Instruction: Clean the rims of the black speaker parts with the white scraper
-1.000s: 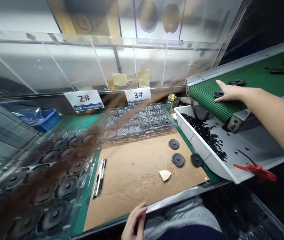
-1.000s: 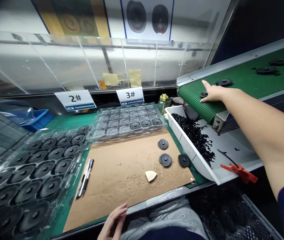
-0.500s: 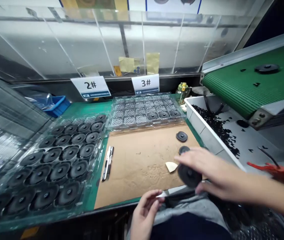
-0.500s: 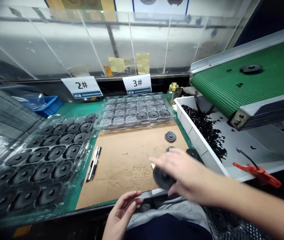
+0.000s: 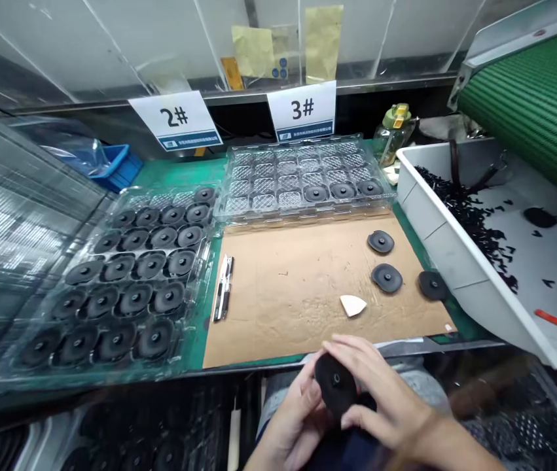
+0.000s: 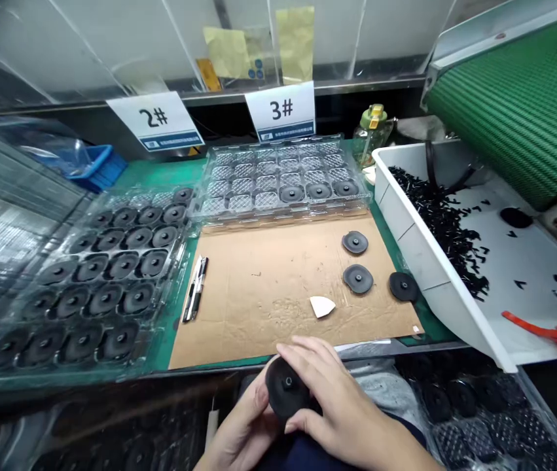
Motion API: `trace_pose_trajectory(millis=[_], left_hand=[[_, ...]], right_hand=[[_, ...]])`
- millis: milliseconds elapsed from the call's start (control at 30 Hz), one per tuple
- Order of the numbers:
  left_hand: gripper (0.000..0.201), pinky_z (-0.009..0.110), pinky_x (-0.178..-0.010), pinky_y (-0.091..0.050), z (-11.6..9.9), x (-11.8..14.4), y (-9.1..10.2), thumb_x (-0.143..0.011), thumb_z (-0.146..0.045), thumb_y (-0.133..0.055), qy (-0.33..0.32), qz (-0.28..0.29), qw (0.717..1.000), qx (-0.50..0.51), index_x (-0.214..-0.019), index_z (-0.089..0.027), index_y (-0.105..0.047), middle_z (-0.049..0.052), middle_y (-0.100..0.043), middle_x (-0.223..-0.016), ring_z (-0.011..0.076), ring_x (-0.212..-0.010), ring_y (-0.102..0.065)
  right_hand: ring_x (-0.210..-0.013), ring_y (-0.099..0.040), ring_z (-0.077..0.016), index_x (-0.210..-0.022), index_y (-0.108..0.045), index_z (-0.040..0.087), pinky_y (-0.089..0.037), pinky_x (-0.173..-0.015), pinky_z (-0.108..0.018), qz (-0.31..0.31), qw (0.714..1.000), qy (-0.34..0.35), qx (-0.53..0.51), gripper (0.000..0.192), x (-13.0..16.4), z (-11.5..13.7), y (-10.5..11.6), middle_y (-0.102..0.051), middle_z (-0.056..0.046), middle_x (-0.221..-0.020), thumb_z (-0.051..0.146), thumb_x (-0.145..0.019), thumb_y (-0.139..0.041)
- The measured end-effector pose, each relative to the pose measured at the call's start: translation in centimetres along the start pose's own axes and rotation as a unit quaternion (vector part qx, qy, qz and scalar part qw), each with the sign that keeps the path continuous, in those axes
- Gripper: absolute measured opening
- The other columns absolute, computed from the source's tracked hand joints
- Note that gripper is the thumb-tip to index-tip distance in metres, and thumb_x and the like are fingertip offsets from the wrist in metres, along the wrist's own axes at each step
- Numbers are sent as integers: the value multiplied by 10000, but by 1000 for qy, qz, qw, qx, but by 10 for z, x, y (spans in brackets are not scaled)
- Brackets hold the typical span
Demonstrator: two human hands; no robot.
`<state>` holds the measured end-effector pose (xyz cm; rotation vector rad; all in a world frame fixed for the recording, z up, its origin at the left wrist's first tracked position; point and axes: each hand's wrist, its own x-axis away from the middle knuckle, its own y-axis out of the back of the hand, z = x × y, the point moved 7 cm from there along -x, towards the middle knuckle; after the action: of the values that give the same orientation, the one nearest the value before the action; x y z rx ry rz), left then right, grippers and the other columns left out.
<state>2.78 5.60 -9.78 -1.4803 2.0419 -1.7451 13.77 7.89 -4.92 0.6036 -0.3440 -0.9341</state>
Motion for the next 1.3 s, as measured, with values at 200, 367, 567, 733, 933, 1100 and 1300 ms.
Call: trace_pose_trajectory(millis=[200, 367, 567, 733, 933, 1100, 1300], left_hand=[[583, 448, -1055, -341, -38, -6, 26, -765, -260, -701, -138, -68, 986, 63, -1274, -300, -420, 92, -476, -1366, 309, -1221, -488], [580, 433, -1087, -316, -67, -15, 39, -783, -292, -681, -219, -122, 966, 69, -1284, -259, -392, 130, -482, -1355, 308, -1239, -468], [545, 419, -1075, -332, -76, -35, 55, -778, -294, -681, -269, -159, 950, 32, -1257, -256, -425, 127, -519, -1313, 273, -1229, -486], [524, 356, -1004, -419, -72, -39, 65, -771, -255, -692, -286, -184, 940, 7, -1242, -261, -462, 121, -546, -1280, 239, -1202, -510], [470, 451, -971, -441, -70, -40, 66, -768, -307, -690, -256, -189, 947, 37, -1190, -308, -482, 102, -555, -1270, 289, -1128, -569], [446, 452, -981, -436, -72, -42, 65, -781, -341, -669, -257, -187, 948, 34, -1184, -322, -481, 78, -554, -1272, 296, -1137, -562], [446, 403, -1017, -407, -72, -41, 66, -772, -215, -685, -273, -186, 943, 30, -1175, -279, -503, 89, -560, -1265, 262, -1194, -519]], right_hand=[[-1206, -401, -318, -1277, -521, 256, -367, -989, -528, -204, 956, -132, 161, 436, -21, -74, 28, -433, -119, -1348, 358, -853, -529], [-1011, -503, -290, -1160, -598, 147, -423, -887, -501, -190, 959, -167, 130, 351, -37, -101, 19, -531, -176, -1117, 272, -900, -398], [-620, -557, -118, -1158, -543, 215, -462, -565, -214, -43, 988, -139, -45, 283, -76, -67, 4, -622, 1, -782, 294, -896, -470], [-723, -579, -133, -1007, -619, 184, -441, -645, -234, -56, 977, -159, -131, 196, -114, -48, -8, -656, -30, -872, 254, -883, -484], [-664, -586, -101, -891, -689, 229, -421, -626, -204, 72, 970, -118, -201, 153, -122, -23, -34, -678, 21, -780, 193, -846, -548], [-761, -611, -121, -940, -679, 241, -440, -682, -217, 44, 962, -144, -229, 162, -111, -29, -23, -690, 13, -880, 214, -853, -545], [-793, -619, -159, -951, -659, 203, -455, -668, -244, -91, 951, -244, -169, 168, -107, -61, -4, -690, -26, -906, 266, -856, -536]])
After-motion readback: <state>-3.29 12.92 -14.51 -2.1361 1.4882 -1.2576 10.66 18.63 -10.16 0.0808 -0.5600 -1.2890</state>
